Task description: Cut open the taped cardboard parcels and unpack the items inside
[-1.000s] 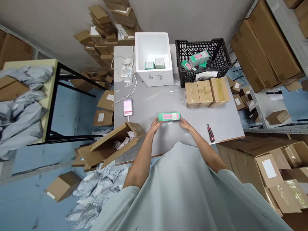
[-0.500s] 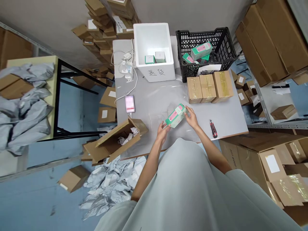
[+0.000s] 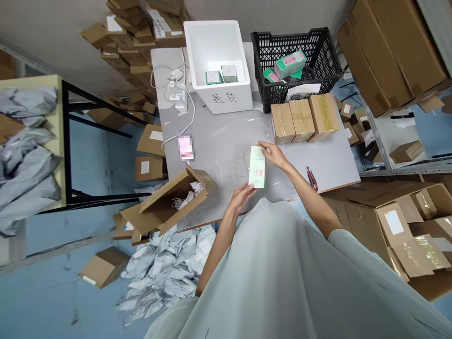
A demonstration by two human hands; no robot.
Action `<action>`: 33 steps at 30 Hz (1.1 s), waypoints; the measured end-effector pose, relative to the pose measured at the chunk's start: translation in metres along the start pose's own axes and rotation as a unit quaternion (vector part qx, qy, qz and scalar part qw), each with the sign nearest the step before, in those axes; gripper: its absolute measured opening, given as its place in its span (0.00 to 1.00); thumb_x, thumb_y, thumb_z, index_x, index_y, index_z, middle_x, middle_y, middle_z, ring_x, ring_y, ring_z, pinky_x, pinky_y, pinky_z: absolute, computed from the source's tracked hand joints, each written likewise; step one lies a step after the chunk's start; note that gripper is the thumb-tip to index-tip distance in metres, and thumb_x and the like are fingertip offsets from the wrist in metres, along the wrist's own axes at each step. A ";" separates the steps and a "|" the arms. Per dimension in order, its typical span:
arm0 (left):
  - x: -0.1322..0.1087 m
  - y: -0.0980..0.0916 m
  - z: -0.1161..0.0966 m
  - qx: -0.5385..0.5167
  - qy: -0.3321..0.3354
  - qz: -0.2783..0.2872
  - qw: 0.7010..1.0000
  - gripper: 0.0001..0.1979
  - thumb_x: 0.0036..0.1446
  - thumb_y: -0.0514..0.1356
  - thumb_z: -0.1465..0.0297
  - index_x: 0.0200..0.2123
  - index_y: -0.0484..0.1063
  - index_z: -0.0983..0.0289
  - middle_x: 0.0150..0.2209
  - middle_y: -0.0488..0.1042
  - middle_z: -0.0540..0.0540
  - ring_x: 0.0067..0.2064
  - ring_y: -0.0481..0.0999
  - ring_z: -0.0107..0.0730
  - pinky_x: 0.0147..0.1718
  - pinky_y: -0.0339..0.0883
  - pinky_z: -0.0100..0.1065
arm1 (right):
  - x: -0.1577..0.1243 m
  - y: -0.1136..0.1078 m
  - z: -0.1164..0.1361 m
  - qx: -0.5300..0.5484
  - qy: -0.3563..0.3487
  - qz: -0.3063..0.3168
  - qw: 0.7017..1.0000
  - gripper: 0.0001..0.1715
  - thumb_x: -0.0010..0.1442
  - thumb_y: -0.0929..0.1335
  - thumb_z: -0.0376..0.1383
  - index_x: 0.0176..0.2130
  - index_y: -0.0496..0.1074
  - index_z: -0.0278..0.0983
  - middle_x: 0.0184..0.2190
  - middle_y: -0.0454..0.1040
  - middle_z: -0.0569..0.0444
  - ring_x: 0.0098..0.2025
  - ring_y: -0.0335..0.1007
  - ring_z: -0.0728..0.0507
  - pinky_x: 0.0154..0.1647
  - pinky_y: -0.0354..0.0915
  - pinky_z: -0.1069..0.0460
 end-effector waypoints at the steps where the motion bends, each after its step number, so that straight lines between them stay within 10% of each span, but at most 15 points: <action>1: -0.002 0.001 0.001 0.000 -0.005 0.007 1.000 0.25 0.54 0.82 0.62 0.52 0.86 0.65 0.55 0.88 0.63 0.53 0.89 0.43 0.65 0.78 0.44 | -0.001 0.000 0.000 0.003 -0.001 0.000 1.000 0.28 0.78 0.67 0.43 0.71 0.79 0.42 0.66 0.84 0.47 0.68 0.79 0.35 0.76 0.68 0.36; 11: -0.007 -0.002 -0.024 0.102 0.055 -0.067 0.991 0.35 0.45 0.85 0.61 0.55 0.81 0.62 0.53 0.86 0.60 0.51 0.86 0.42 0.60 0.79 0.43 | -0.013 -0.007 0.000 0.081 -0.017 -0.030 0.996 0.31 0.68 0.76 0.56 0.61 0.84 0.41 0.64 0.82 0.43 0.67 0.77 0.32 0.74 0.68 0.36; 16: -0.026 0.001 -0.084 0.364 0.241 -0.192 0.879 0.37 0.46 0.80 0.68 0.61 0.77 0.58 0.55 0.80 0.58 0.44 0.84 0.41 0.54 0.81 0.48 | -0.028 -0.018 -0.015 0.144 0.042 -0.120 0.981 0.40 0.55 0.81 0.66 0.52 0.80 0.42 0.55 0.78 0.46 0.60 0.75 0.35 0.67 0.72 0.40; 21: -0.038 0.011 -0.126 0.424 0.374 -0.142 0.813 0.36 0.51 0.73 0.74 0.64 0.78 0.54 0.63 0.73 0.60 0.57 0.83 0.48 0.61 0.81 0.50 | -0.054 -0.024 -0.038 0.241 0.124 -0.142 0.952 0.36 0.53 0.81 0.65 0.42 0.71 0.44 0.47 0.76 0.51 0.57 0.75 0.37 0.61 0.73 0.43; 27: 0.001 -0.043 -0.149 0.279 0.330 -0.198 0.880 0.38 0.55 0.76 0.66 0.69 0.74 0.54 0.57 0.79 0.61 0.59 0.82 0.46 0.65 0.78 0.48 | -0.100 0.007 -0.044 0.303 0.231 -0.038 0.924 0.53 0.41 0.86 0.49 0.62 0.73 0.42 0.44 0.80 0.55 0.47 0.80 0.39 0.57 0.75 0.43; 33: 0.045 -0.036 -0.094 0.110 0.152 -0.165 0.968 0.30 0.67 0.70 0.50 0.65 0.75 0.57 0.55 0.84 0.60 0.50 0.86 0.41 0.50 0.82 0.42 | -0.144 0.079 -0.032 0.351 0.304 0.027 0.885 0.35 0.45 0.86 0.47 0.50 0.80 0.41 0.46 0.86 0.52 0.53 0.84 0.37 0.65 0.75 0.41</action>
Point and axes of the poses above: each hand's wrist, its own x-axis towards the middle knuckle, its own y-axis out of the palm, z = x × y, the point moved 10 cm from there along x, towards the middle knuckle
